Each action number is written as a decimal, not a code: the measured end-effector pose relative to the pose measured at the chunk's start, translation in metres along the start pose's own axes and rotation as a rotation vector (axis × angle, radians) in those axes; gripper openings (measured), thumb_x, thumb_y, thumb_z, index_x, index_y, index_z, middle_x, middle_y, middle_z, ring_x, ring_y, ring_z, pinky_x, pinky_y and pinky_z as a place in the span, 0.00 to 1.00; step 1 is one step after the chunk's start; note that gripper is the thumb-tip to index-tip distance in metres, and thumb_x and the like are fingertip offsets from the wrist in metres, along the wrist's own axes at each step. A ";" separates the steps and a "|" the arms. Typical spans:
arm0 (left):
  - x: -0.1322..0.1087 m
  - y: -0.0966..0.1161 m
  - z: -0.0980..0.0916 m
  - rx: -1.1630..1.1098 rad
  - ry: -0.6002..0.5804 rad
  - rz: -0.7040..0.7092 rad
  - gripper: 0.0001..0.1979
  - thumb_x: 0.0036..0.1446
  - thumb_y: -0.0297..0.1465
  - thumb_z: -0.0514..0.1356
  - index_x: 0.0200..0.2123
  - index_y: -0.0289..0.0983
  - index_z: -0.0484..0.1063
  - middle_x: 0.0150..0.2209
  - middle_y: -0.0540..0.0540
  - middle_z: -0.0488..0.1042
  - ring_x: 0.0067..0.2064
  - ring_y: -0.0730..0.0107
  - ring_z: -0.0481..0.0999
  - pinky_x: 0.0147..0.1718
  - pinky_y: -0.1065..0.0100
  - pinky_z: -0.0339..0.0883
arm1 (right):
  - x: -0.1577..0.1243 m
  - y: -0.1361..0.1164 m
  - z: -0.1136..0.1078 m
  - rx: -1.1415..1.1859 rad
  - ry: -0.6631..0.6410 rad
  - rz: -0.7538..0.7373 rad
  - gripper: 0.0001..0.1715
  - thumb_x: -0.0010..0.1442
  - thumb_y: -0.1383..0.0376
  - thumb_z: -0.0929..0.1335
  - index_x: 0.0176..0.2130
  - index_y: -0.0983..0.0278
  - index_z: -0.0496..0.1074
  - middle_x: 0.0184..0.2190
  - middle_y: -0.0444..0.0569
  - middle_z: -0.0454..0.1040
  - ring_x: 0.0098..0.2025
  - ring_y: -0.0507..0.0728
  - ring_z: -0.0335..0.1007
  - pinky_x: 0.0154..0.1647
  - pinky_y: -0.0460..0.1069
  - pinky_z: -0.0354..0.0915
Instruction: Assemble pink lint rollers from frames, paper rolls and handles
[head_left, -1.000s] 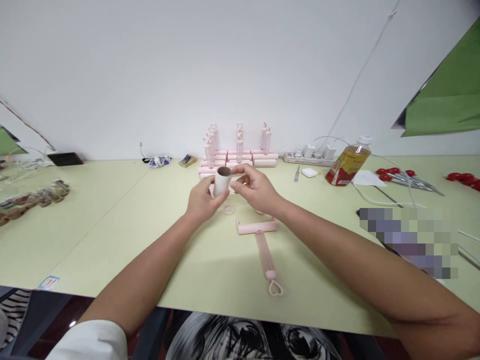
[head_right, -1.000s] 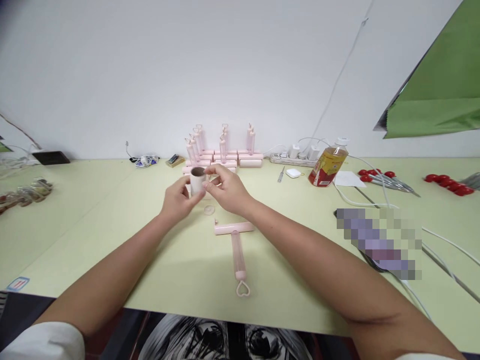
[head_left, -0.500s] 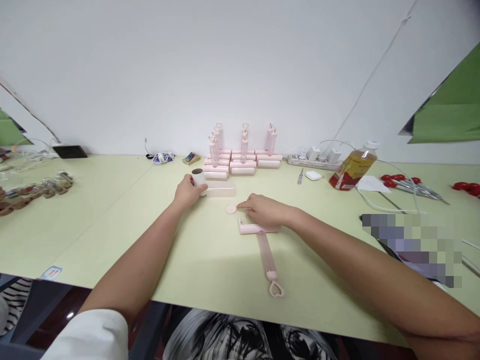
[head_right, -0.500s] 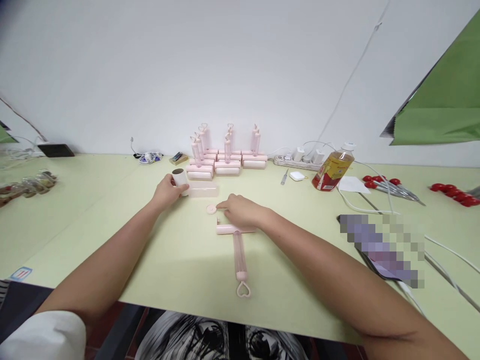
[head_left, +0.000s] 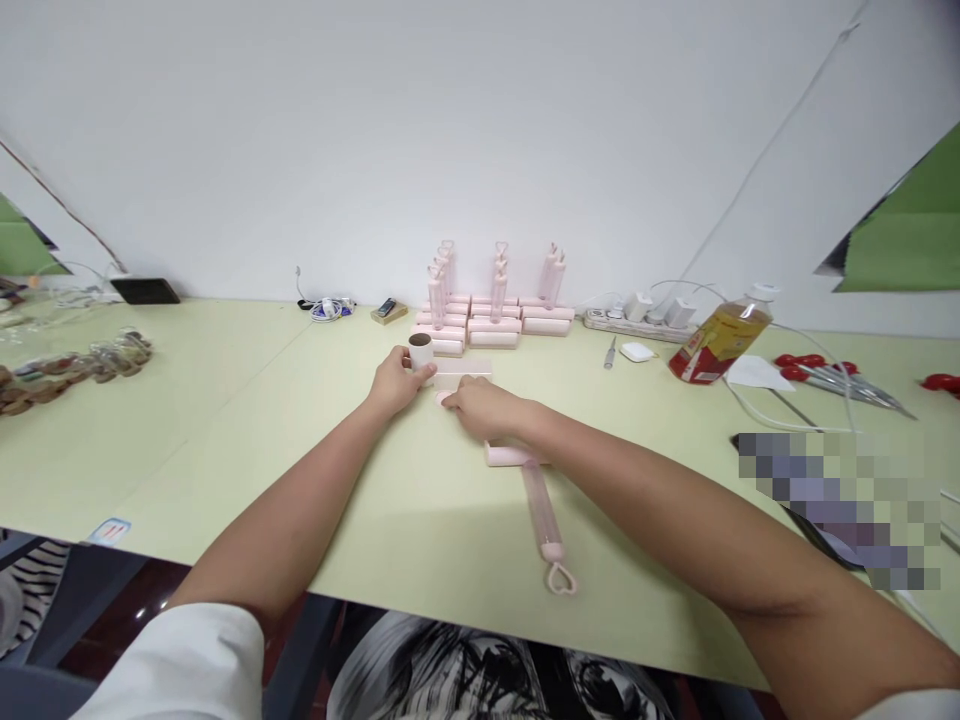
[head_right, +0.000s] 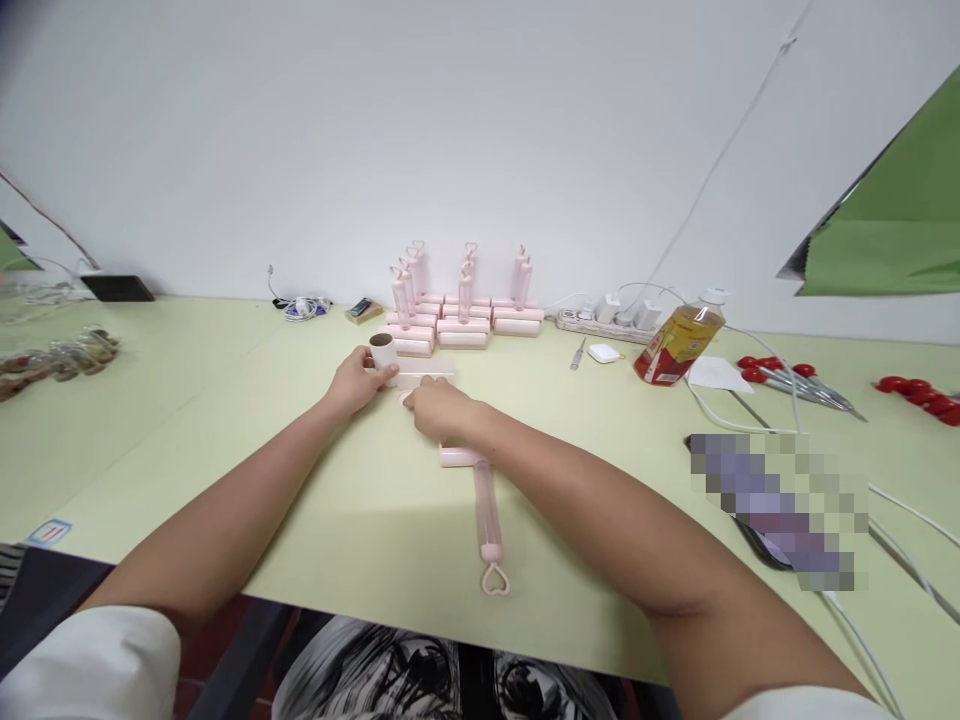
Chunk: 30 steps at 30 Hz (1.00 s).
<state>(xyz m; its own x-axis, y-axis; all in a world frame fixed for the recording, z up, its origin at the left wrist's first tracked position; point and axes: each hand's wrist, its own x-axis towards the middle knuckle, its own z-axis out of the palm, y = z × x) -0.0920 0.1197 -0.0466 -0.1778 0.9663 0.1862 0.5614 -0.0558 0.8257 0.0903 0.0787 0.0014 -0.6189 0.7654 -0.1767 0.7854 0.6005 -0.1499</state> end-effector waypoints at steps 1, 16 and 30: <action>0.000 0.000 0.000 0.001 0.004 0.006 0.18 0.47 0.41 0.67 0.38 0.39 0.67 0.39 0.46 0.75 0.35 0.66 0.74 0.34 0.66 0.66 | 0.003 -0.001 0.001 -0.007 0.003 0.004 0.20 0.59 0.70 0.63 0.49 0.61 0.76 0.46 0.60 0.70 0.47 0.66 0.68 0.42 0.52 0.60; 0.003 -0.005 0.004 0.032 -0.015 0.078 0.15 0.53 0.41 0.61 0.40 0.38 0.73 0.42 0.45 0.77 0.37 0.63 0.75 0.38 0.65 0.65 | 0.010 0.046 -0.009 0.072 0.373 0.009 0.26 0.59 0.74 0.63 0.57 0.70 0.68 0.56 0.62 0.68 0.57 0.66 0.62 0.58 0.58 0.56; -0.025 0.034 -0.012 0.207 0.016 0.273 0.11 0.58 0.40 0.55 0.31 0.38 0.65 0.25 0.52 0.68 0.27 0.71 0.67 0.28 0.69 0.58 | -0.002 0.053 0.006 0.094 0.273 0.013 0.47 0.52 0.53 0.72 0.66 0.61 0.57 0.66 0.61 0.53 0.66 0.73 0.46 0.61 0.65 0.52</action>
<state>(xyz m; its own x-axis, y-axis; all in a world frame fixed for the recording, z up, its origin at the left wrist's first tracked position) -0.0781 0.0907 -0.0174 -0.0095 0.9186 0.3952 0.7416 -0.2586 0.6190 0.1330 0.1078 -0.0118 -0.5739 0.8142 0.0874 0.7809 0.5763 -0.2407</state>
